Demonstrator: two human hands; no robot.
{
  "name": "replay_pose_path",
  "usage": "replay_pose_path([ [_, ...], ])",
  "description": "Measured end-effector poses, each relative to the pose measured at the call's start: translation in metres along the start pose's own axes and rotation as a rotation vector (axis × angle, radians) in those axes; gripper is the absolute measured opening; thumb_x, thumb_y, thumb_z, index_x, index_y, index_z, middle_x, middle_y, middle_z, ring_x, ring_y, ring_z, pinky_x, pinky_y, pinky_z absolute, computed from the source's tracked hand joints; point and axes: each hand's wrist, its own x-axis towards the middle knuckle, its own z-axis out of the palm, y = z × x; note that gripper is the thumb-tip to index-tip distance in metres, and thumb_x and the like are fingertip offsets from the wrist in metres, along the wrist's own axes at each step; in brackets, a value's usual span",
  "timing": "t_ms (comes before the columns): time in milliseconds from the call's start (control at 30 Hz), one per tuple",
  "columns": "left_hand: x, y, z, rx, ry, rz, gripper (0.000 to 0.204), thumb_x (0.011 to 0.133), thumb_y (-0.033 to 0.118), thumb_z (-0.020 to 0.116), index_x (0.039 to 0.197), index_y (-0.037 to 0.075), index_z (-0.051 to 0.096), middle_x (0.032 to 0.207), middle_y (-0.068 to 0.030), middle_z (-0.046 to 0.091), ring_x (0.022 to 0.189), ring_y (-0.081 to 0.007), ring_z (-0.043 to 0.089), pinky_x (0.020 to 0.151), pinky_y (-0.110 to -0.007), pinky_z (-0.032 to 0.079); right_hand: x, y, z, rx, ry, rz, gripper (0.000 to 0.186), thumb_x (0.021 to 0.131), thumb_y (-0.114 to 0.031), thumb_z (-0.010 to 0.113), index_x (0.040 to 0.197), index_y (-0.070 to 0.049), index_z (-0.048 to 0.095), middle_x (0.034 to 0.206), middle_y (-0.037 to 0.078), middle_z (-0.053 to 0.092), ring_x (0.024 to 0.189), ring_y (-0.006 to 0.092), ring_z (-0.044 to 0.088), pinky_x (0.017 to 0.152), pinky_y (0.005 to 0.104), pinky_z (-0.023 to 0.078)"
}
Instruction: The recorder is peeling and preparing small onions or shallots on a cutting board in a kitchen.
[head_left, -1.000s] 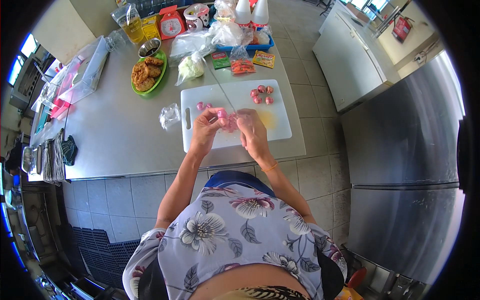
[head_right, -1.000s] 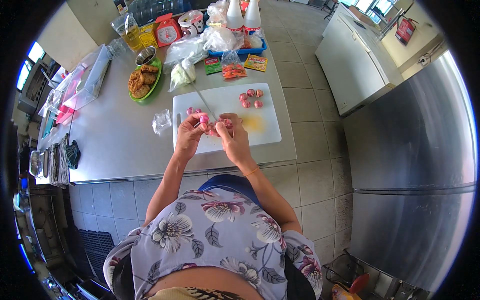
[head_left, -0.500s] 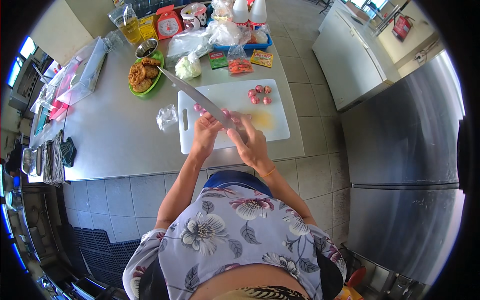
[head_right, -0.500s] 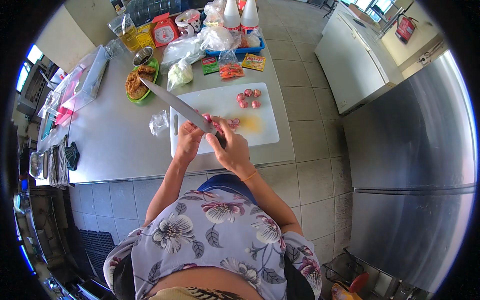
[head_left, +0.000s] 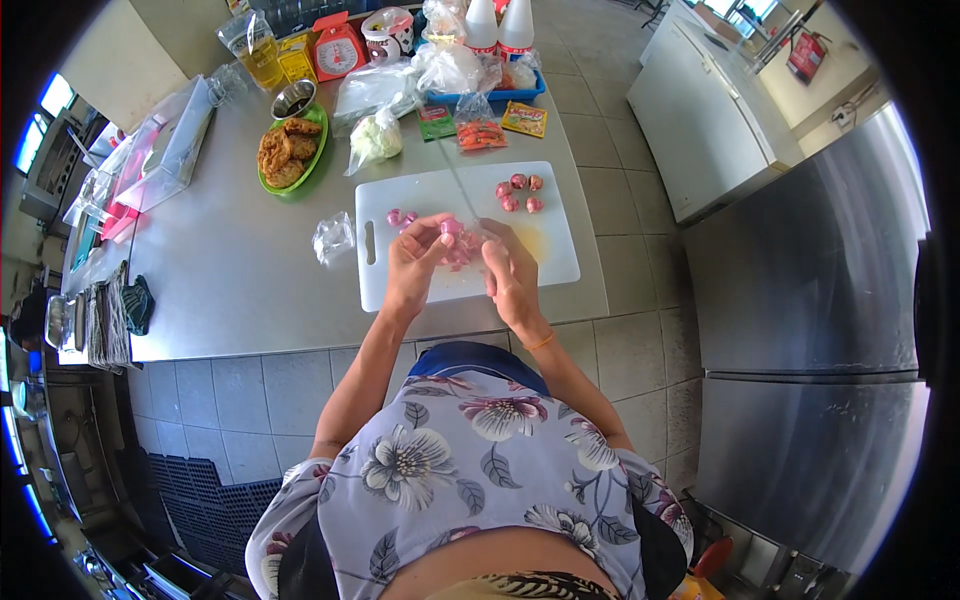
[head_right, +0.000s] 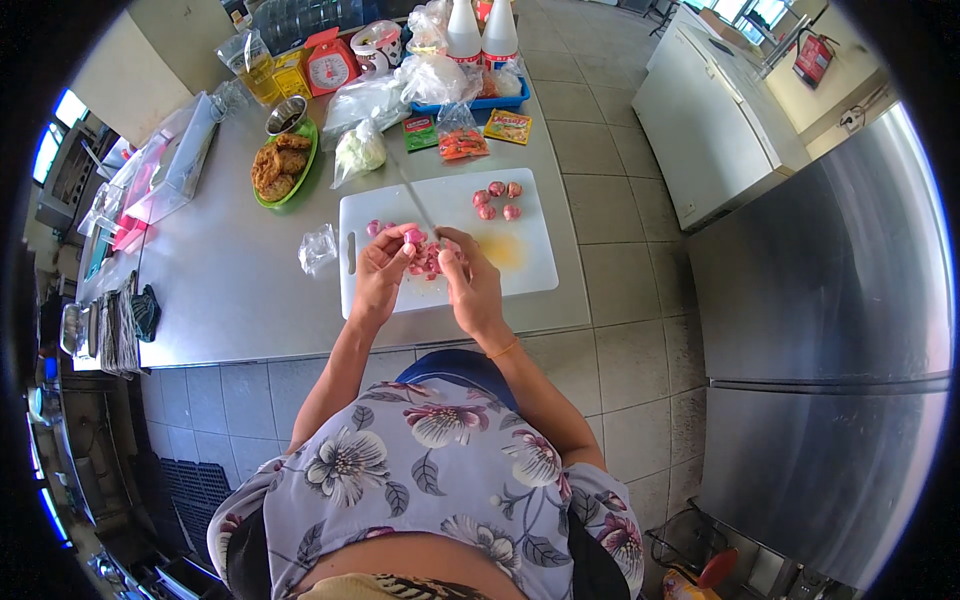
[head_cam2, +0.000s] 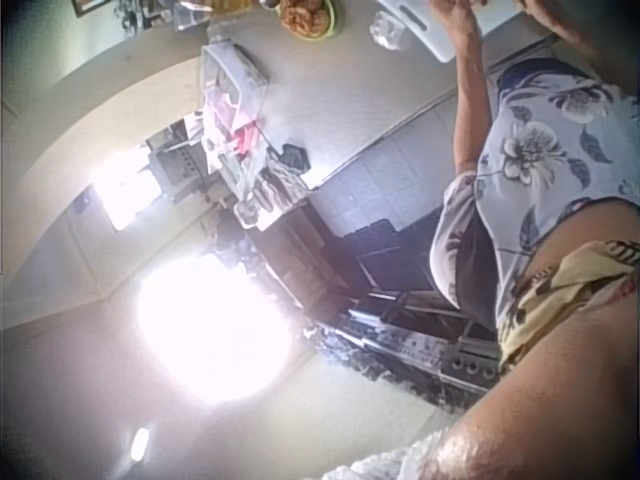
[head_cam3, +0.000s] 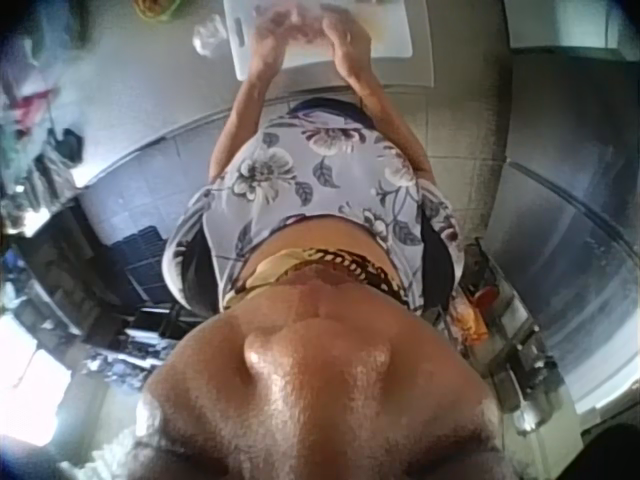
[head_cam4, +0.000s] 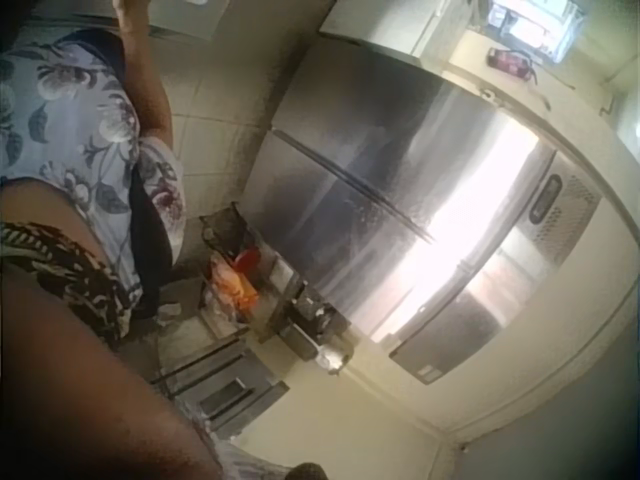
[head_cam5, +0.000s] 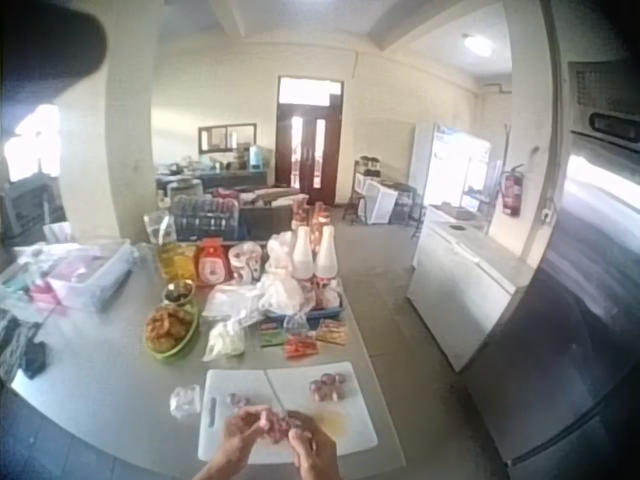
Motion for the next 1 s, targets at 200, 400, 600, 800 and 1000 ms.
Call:
replay_pose_path([
  [200,0.001,0.004,0.005,-0.002,-0.021,-0.037,0.032,0.082,0.002,0.060,0.112,-0.005,0.052,0.096,-0.0070,0.061,0.085,-0.0132,0.059,0.077,-0.025,0.047,-0.002,0.002,0.006,-0.330,-0.057,-0.204,0.041,0.085,-0.029,0.053,0.122,-0.012,0.045,0.071,0.012,0.061,0.057,0.0261,0.060,0.055,0.0336,0.044],
  [400,0.004,-0.008,-0.006,0.071,0.023,0.062,0.028,0.080,0.000,0.060,0.107,-0.003,0.055,0.090,-0.0062,0.063,0.076,-0.0104,0.059,0.067,-0.022,0.046,-0.001,-0.004,0.013,-0.580,0.023,-0.321,0.041,0.087,-0.034,0.051,0.122,-0.013,0.047,0.066,0.010,0.060,0.054,0.0270,0.058,0.052,0.0350,0.044],
  [600,0.005,0.005,0.007,0.069,0.105,0.044,0.025,0.080,0.003,0.061,0.105,-0.002,0.057,0.087,-0.0060,0.065,0.069,-0.0077,0.059,0.057,-0.019,0.044,0.008,-0.003,0.005,-0.162,-0.076,-0.034,0.038,0.088,-0.029,0.050,0.121,-0.011,0.047,0.064,0.007,0.060,0.051,0.0238,0.057,0.051,0.0319,0.042],
  [800,0.008,0.012,0.008,0.066,0.070,-0.010,0.027,0.081,-0.003,0.058,0.108,-0.004,0.054,0.093,-0.0070,0.062,0.076,-0.0106,0.059,0.067,-0.022,0.048,0.005,-0.004,0.012,-0.321,-0.031,-0.208,0.039,0.088,-0.029,0.050,0.122,-0.010,0.044,0.064,0.007,0.061,0.057,0.0238,0.060,0.054,0.0317,0.044],
  [1000,0.011,0.006,0.004,0.083,0.049,0.086,0.021,0.081,0.001,0.061,0.101,-0.002,0.058,0.086,-0.0056,0.065,0.072,-0.0078,0.060,0.054,-0.018,0.047,0.009,-0.006,0.013,-0.417,-0.014,-0.212,0.037,0.088,-0.032,0.050,0.119,-0.011,0.047,0.064,0.006,0.060,0.057,0.0236,0.059,0.054,0.0319,0.044],
])
